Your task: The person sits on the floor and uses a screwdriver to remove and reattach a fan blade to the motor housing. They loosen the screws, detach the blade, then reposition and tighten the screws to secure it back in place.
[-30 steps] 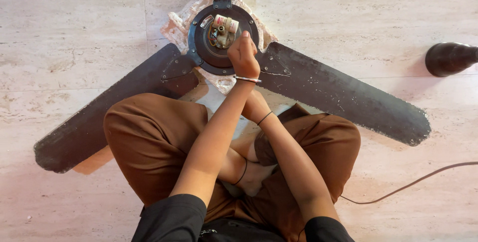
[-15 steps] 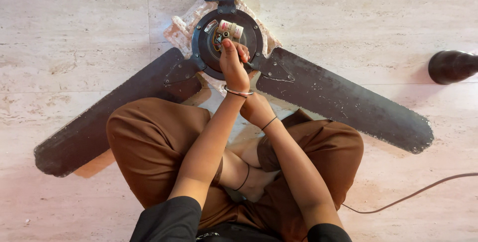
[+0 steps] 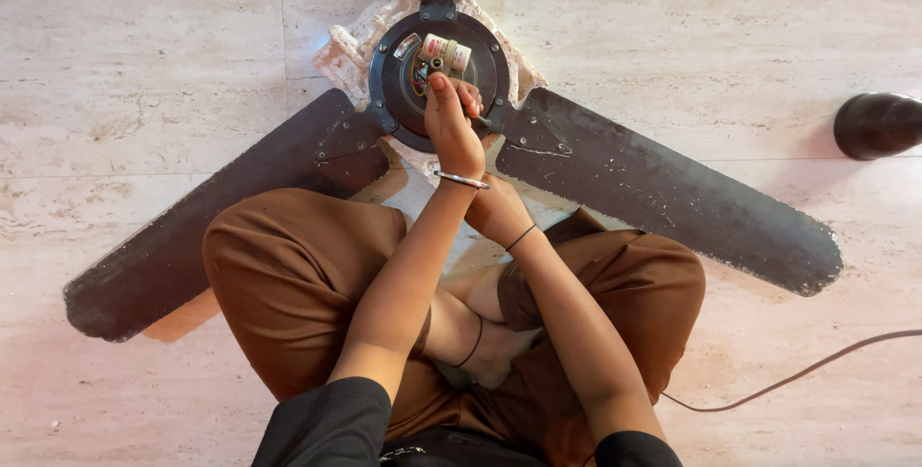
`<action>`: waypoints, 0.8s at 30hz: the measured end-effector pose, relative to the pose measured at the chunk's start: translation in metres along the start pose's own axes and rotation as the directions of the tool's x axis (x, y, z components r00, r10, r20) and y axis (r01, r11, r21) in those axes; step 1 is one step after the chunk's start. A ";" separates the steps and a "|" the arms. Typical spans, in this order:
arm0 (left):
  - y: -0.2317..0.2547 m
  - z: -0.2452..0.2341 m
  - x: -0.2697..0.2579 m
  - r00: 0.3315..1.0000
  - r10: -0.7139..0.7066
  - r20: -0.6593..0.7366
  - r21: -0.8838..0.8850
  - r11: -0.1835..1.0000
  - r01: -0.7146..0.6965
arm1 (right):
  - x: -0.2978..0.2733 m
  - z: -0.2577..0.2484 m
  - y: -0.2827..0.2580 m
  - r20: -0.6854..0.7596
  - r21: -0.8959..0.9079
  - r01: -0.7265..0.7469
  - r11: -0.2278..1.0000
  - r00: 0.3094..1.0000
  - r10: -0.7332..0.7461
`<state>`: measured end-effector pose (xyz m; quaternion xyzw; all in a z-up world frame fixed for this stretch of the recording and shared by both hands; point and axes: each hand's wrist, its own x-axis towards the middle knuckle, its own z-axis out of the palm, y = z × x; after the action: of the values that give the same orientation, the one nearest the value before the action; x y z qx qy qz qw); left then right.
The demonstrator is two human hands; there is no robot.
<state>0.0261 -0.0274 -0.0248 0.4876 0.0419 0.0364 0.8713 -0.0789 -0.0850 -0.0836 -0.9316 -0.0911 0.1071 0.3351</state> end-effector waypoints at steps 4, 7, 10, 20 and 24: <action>0.001 -0.001 0.001 1.000 0.003 -0.006 0.011 1.000 -0.003 | 0.000 -0.002 -0.001 0.000 0.028 -0.010 1.000 1.000 0.010; 0.001 -0.001 0.002 1.000 -0.002 -0.010 0.011 1.000 0.002 | 0.001 0.000 -0.001 0.012 0.016 -0.019 1.000 1.000 0.019; 0.002 0.001 0.002 1.000 0.000 -0.007 0.016 1.000 0.000 | 0.000 0.003 0.001 0.001 0.009 -0.002 1.000 1.000 0.002; 0.004 0.010 -0.006 0.998 0.060 0.028 0.134 0.989 -0.063 | 0.001 0.016 0.013 -0.018 -0.041 0.076 0.996 0.997 -0.077; 0.007 0.009 -0.005 0.998 0.046 0.040 0.145 0.988 -0.052 | -0.001 0.010 0.008 0.003 -0.004 0.031 1.000 1.000 -0.031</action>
<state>0.0221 -0.0320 -0.0140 0.5516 0.0164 0.0457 0.8327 -0.0813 -0.0854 -0.0967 -0.9306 -0.1063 0.1031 0.3347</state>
